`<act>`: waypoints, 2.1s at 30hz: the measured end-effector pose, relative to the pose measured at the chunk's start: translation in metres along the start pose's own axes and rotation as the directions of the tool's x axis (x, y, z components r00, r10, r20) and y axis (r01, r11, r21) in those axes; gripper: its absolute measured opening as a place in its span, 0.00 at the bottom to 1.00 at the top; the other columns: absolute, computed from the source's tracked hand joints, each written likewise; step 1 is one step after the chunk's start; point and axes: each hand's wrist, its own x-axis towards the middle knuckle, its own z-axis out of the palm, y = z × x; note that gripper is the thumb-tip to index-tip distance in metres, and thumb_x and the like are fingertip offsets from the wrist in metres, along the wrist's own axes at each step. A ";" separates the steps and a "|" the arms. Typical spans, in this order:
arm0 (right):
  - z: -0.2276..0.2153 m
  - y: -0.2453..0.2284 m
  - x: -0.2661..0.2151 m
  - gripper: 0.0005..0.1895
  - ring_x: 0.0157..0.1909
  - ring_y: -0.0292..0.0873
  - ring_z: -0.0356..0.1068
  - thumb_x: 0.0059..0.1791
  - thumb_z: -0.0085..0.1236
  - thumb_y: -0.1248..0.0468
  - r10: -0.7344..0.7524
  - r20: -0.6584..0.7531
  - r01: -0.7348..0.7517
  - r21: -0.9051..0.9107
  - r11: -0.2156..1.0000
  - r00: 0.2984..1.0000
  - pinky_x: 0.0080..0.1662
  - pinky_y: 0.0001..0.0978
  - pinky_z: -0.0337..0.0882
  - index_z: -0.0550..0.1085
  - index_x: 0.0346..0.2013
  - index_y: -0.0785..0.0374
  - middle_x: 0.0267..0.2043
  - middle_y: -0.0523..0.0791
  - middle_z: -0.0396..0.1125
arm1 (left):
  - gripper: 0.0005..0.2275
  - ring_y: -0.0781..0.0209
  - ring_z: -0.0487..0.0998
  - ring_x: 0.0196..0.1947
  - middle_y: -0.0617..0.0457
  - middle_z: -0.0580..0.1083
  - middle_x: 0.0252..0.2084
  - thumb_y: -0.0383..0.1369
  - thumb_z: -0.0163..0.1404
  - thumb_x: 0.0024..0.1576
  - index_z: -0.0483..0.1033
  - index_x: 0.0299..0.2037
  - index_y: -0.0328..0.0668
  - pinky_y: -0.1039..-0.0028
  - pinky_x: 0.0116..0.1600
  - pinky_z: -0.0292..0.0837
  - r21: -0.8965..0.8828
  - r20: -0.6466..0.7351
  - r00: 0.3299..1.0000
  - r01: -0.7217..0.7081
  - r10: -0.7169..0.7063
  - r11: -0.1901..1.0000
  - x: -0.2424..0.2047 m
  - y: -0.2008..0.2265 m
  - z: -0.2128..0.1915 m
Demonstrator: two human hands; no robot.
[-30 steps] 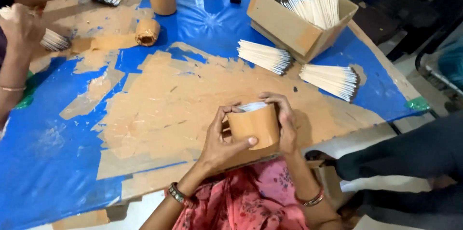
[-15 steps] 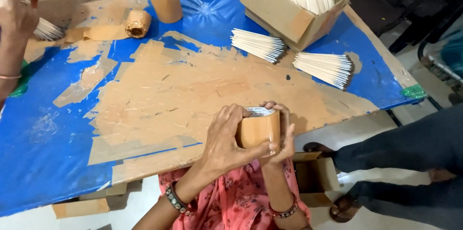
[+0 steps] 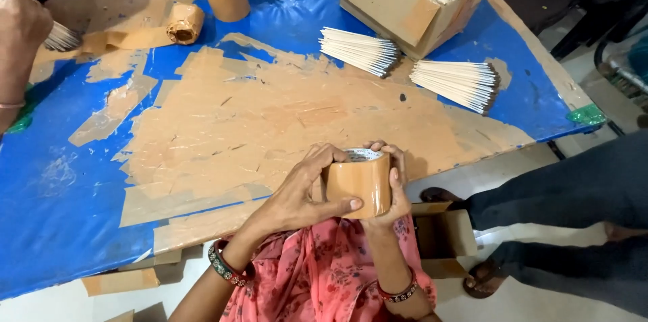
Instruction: Bundling and taping groups of thin wooden sticks at a shared workstation.
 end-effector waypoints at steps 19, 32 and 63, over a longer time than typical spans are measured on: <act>-0.010 0.004 -0.001 0.24 0.64 0.54 0.61 0.53 0.56 0.54 -0.137 0.123 0.161 -0.205 0.965 0.983 0.71 0.51 0.60 0.70 0.54 0.71 0.55 0.55 0.63 | 0.26 0.43 0.68 0.50 0.39 0.67 0.44 0.34 0.57 0.40 0.64 0.48 0.30 0.57 0.55 0.67 0.079 -0.064 0.998 -0.005 0.010 0.997 -0.012 -0.006 0.012; -0.024 0.006 0.009 0.27 0.60 0.54 0.66 0.56 0.54 0.47 -0.173 0.178 0.221 -0.307 0.926 0.969 0.67 0.51 0.65 0.71 0.52 0.71 0.51 0.55 0.67 | 0.29 0.40 0.67 0.70 0.40 0.70 0.63 0.22 0.40 0.43 0.68 0.61 0.41 0.52 0.76 0.60 -0.106 -0.048 0.987 -0.156 0.151 0.982 -0.026 -0.029 0.002; -0.011 0.006 -0.001 0.27 0.61 0.54 0.66 0.57 0.54 0.46 -0.206 0.226 0.289 -0.447 0.846 0.952 0.66 0.50 0.64 0.69 0.50 0.71 0.54 0.55 0.66 | 0.37 0.39 0.57 0.77 0.44 0.63 0.71 0.26 0.57 0.40 0.62 0.65 0.45 0.47 0.77 0.59 -0.021 -0.119 0.982 -0.152 0.148 0.988 -0.037 -0.031 0.018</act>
